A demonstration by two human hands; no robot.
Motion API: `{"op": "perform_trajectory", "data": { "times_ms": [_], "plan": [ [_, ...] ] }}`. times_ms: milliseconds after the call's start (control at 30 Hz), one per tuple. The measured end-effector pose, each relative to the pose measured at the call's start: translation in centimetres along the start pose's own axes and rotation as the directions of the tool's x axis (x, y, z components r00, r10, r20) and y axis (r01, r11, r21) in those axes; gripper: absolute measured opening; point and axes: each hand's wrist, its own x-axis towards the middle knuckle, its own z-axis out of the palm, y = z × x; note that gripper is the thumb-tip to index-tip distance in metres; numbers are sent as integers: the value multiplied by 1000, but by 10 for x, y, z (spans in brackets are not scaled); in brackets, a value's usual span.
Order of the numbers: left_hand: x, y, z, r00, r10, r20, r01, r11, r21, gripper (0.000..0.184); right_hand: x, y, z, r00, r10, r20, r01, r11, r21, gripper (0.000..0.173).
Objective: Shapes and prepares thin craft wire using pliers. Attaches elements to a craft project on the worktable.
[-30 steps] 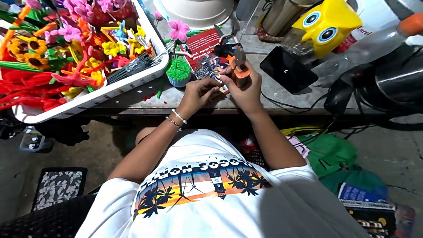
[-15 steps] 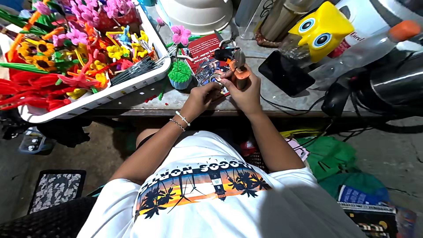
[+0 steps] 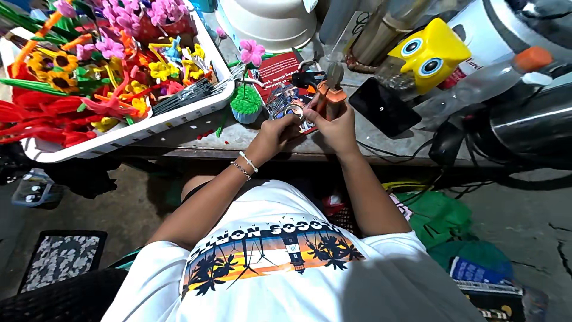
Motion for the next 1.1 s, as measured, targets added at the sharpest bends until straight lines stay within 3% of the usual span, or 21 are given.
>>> {"op": "perform_trajectory", "data": {
  "times_ms": [133, 267, 333, 500, 567, 700, 1100],
  "plan": [
    [-4, 24, -14, 997, -79, 5, 79, 990, -114, 18, -8, -10, -11, 998, 47, 52, -49, 998, 45, 22],
    [-23, 65, -43, 964, -252, 89, 267, 906, -329, 13, -28, -21, -29, 971, 98, 218, -46, 972, -232, 44],
    [-36, 81, -57, 929, -328, 173, 370, 806, -462, 13, -42, -27, -29, 945, 133, 298, -37, 951, -308, 43],
    [-71, 99, -86, 835, -432, 340, 550, 647, -528, 11, -78, -35, -13, 784, 293, 547, -287, 953, -98, 33],
    [-80, 105, -93, 801, -459, 385, 599, 602, -528, 10, -86, -36, -5, 759, 288, 583, -298, 951, -82, 34],
    [-91, 110, -103, 772, -444, 454, 635, 529, -563, 8, -90, -41, 7, 722, 275, 635, -276, 956, -101, 32],
    [-97, 116, -112, 738, -331, 588, 673, 299, -677, 11, -85, -47, 18, 709, 137, 692, -110, 990, -84, 34]
  ]
}}
